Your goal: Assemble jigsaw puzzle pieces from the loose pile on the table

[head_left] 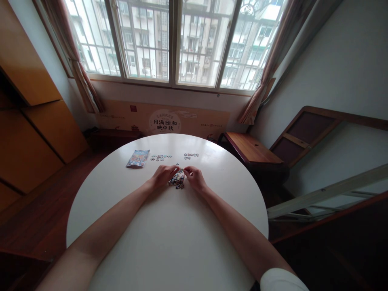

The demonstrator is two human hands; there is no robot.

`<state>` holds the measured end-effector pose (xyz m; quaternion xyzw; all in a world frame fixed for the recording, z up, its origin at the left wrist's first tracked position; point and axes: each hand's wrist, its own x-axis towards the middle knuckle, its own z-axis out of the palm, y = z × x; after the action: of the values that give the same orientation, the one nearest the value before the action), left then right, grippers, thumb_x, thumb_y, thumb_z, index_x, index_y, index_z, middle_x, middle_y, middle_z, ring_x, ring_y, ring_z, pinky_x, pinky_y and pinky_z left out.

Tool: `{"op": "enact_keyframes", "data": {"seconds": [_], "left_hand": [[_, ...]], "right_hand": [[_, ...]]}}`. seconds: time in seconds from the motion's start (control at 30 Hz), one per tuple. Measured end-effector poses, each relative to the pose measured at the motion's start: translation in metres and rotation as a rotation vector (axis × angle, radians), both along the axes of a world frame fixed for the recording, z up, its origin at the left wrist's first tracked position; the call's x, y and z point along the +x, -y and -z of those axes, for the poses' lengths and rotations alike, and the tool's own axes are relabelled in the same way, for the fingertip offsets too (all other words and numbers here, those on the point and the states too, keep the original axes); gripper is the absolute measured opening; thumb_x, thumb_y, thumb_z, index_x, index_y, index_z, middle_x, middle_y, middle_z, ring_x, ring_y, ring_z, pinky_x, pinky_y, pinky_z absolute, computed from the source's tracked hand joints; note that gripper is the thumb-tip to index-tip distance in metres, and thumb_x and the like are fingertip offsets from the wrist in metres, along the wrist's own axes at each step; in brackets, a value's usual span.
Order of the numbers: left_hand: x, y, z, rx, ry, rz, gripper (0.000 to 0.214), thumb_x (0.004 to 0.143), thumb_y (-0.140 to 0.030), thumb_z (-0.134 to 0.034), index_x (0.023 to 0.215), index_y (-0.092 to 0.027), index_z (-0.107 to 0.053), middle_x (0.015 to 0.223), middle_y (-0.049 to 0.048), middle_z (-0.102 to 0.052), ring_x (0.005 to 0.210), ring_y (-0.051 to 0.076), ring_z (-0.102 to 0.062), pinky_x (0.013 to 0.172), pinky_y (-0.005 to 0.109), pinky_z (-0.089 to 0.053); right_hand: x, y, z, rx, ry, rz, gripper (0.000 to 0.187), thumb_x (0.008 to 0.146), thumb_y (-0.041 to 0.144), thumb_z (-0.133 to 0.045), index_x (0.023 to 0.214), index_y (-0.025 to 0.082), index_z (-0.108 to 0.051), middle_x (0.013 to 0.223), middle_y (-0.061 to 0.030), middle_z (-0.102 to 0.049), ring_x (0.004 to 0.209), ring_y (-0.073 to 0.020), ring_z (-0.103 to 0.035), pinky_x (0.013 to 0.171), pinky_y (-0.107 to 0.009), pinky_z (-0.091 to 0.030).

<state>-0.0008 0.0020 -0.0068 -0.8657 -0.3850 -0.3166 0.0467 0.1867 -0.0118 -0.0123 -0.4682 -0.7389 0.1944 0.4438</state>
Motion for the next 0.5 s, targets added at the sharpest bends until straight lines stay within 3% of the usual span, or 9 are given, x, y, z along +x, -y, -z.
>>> {"op": "enact_keyframes", "data": {"seconds": [0.5], "left_hand": [[-0.0009, -0.003, 0.002, 0.062, 0.0, 0.074, 0.028, 0.089, -0.035, -0.045, 0.095, -0.02, -0.067, 0.065, 0.0036, -0.068, 0.053, 0.01, -0.059, 0.051, 0.018, -0.033]], "right_hand": [[0.0, 0.0014, -0.0044, -0.105, -0.041, 0.022, 0.023, 0.08, 0.032, -0.048, 0.077, 0.016, -0.064, 0.069, -0.0037, -0.066, 0.063, -0.0149, -0.058, 0.063, -0.026, -0.044]]}}
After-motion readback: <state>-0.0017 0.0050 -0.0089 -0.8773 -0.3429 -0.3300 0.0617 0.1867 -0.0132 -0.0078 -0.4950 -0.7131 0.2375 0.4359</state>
